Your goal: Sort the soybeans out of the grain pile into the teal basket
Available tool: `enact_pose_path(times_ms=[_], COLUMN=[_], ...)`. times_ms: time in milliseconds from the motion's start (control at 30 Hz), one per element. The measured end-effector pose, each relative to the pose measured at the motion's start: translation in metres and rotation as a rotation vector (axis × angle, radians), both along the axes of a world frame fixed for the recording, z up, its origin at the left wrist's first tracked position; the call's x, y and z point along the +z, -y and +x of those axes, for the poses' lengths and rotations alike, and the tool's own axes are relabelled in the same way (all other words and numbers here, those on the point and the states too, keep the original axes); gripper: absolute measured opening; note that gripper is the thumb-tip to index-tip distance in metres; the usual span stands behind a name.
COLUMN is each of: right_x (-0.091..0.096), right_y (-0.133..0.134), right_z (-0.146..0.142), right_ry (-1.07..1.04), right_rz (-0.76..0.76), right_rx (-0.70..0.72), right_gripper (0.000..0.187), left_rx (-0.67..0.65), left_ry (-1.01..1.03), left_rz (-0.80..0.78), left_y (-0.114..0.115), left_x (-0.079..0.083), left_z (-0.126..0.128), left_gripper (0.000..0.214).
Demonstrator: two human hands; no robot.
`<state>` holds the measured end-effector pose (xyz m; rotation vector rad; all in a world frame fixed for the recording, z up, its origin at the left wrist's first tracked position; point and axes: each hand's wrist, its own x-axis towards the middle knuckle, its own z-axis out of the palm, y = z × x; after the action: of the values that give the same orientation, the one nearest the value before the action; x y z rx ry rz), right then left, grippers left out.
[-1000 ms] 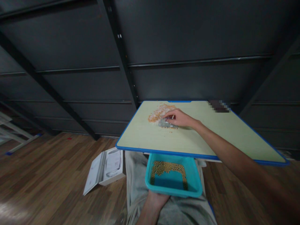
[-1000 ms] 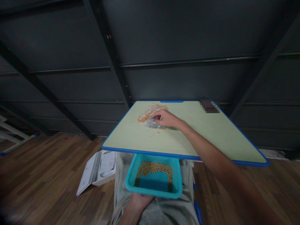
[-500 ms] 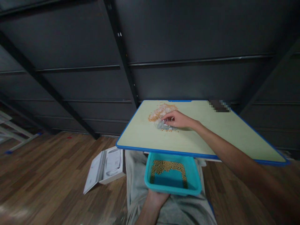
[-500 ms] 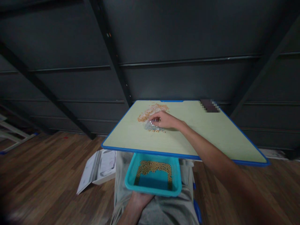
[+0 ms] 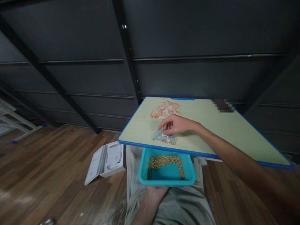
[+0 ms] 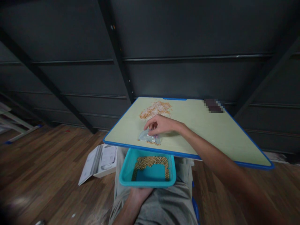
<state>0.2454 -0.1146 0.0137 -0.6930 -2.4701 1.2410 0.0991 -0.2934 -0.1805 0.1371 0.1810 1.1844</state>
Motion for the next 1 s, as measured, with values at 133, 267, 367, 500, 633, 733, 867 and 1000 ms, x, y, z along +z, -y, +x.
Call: enact_pose_path(times_ms=[133,267,367,500,633,733,867,1000], right_x=[0.002,0.003,0.005,0.004,-0.004,-0.01,-0.01,-0.009], right_y=[0.01,0.013,0.014,0.013,0.01,0.003,-0.009,-0.016], right_z=[-0.005,-0.006,-0.006,-0.007,-0.014,-0.025,-0.049,-0.078], right_ry=[0.02,0.012,0.016,-0.003,-0.073,-0.112,-0.105,-0.113], right_rz=[-0.081,-0.079,-0.077,-0.073,0.085,0.204,0.284,0.308], right_rx=[0.073,0.117,0.112,0.071,-0.089,-0.199,-0.21,-0.168], right_gripper=[0.034,0.034,0.033,0.033,0.032,0.033,0.029,0.026], left_rx=[0.083,0.063,0.056,0.073,0.139,0.175,0.197,0.219], left_ry=[-0.03,-0.027,-0.028,-0.035,-0.032,-0.009,0.009,0.002], left_rz=[-0.048,-0.053,-0.06,-0.076,-0.107,-0.099,-0.064,-0.069], left_y=[0.0,-0.001,-0.001,0.001,0.001,0.0,-0.003,-0.006], left_x=[-0.001,0.001,0.005,0.004,-0.004,-0.008,-0.011,-0.012], left_z=[0.001,0.0,-0.001,-0.001,-0.003,-0.005,-0.008,-0.013], left_gripper=[0.046,0.045,0.046,0.045,0.044,0.045,0.046,0.047])
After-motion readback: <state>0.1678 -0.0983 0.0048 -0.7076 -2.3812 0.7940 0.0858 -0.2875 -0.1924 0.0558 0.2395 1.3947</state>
